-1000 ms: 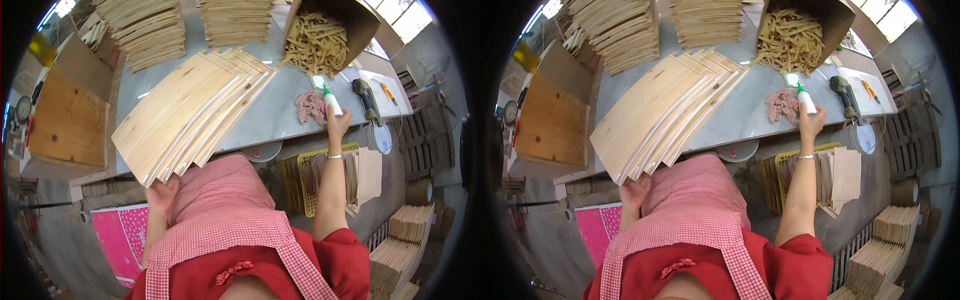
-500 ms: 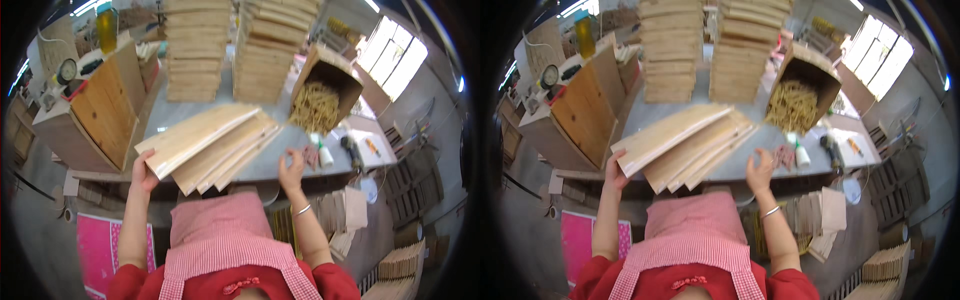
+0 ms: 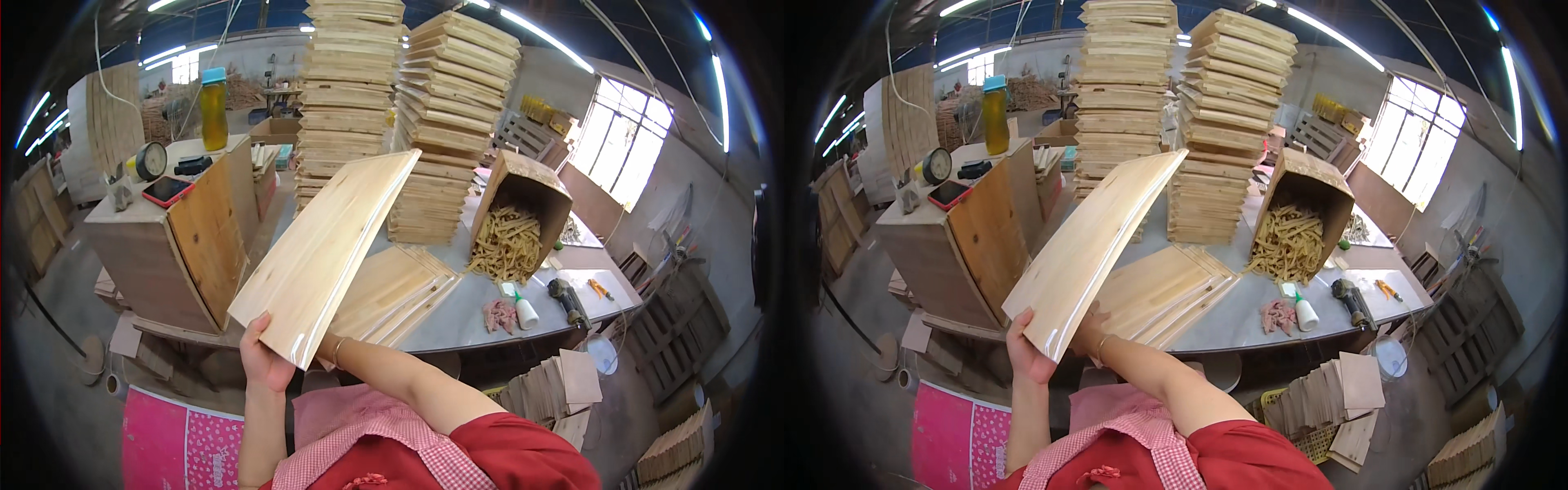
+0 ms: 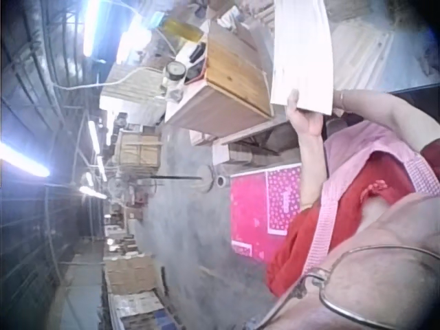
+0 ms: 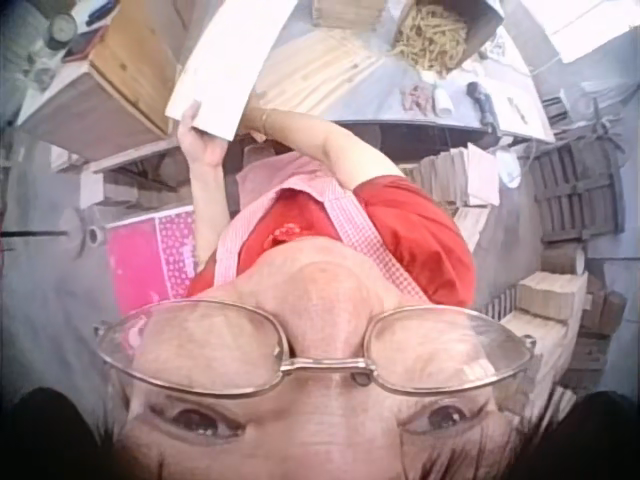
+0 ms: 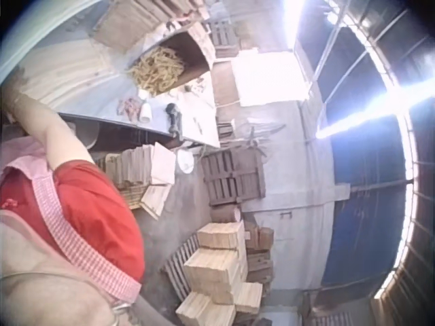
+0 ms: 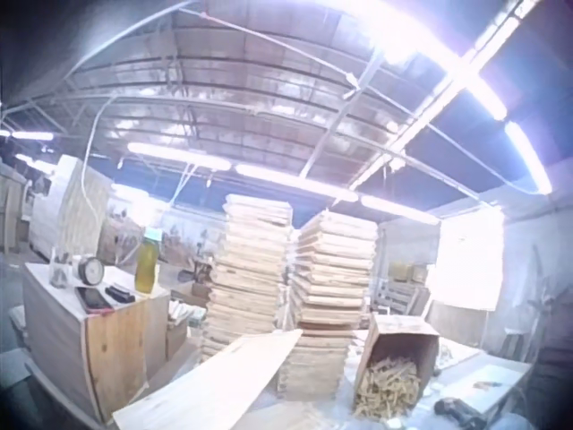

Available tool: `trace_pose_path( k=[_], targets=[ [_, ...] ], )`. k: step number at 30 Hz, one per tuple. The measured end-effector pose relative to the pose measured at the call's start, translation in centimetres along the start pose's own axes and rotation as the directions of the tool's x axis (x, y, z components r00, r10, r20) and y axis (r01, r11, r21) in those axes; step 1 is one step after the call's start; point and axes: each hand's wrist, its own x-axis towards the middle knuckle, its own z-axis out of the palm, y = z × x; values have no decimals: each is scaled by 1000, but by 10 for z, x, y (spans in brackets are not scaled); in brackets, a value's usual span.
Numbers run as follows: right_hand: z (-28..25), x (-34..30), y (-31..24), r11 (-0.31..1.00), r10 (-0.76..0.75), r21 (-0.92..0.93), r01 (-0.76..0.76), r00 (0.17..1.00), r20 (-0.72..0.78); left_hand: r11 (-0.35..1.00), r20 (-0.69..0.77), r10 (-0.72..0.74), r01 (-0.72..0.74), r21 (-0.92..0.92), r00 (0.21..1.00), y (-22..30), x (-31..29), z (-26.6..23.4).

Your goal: The person takes wooden boards from a stack, applies glue along their edges with a glue bottle, and assembles them into a wooden box. The person then secures the box with rubber bands and wipes excess glue with a cloth.

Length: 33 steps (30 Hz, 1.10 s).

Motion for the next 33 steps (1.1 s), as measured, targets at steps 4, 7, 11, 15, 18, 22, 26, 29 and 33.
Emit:
trace_pose_path(
  k=[4,7,11,15,18,22,26,29,33],
  targets=[
    [-16,-13,27,988,-120,-100,119,993,-3,999,22,37,-37,-1,999,8,-12,-1],
    [-87,-67,107,984,-26,170,50,990,-139,997,24,72,-72,1,997,17,-16,-12],
    [-209,-178,254,991,-8,-130,-19,979,-202,999,7,49,-49,-22,999,32,-23,-30],
    [-262,-304,273,988,154,65,-143,807,-571,998,30,17,-15,-63,999,37,-32,-33],
    [-279,-372,267,943,277,94,-321,593,-756,999,-79,27,-30,-36,996,26,-39,-29],
    [-264,-400,330,862,217,-26,-507,414,-884,998,-244,46,-32,59,969,3,-35,-35],
    [-216,-346,457,767,220,-47,-640,331,-918,998,-262,-48,56,26,964,-17,-27,-43],
    [-183,-295,531,731,270,-40,-682,342,-900,997,-200,-75,78,8,977,-28,-29,-42],
    [-148,-240,572,647,480,-49,-761,456,-749,997,-224,2,14,70,975,-34,-40,-38]
  ],
)
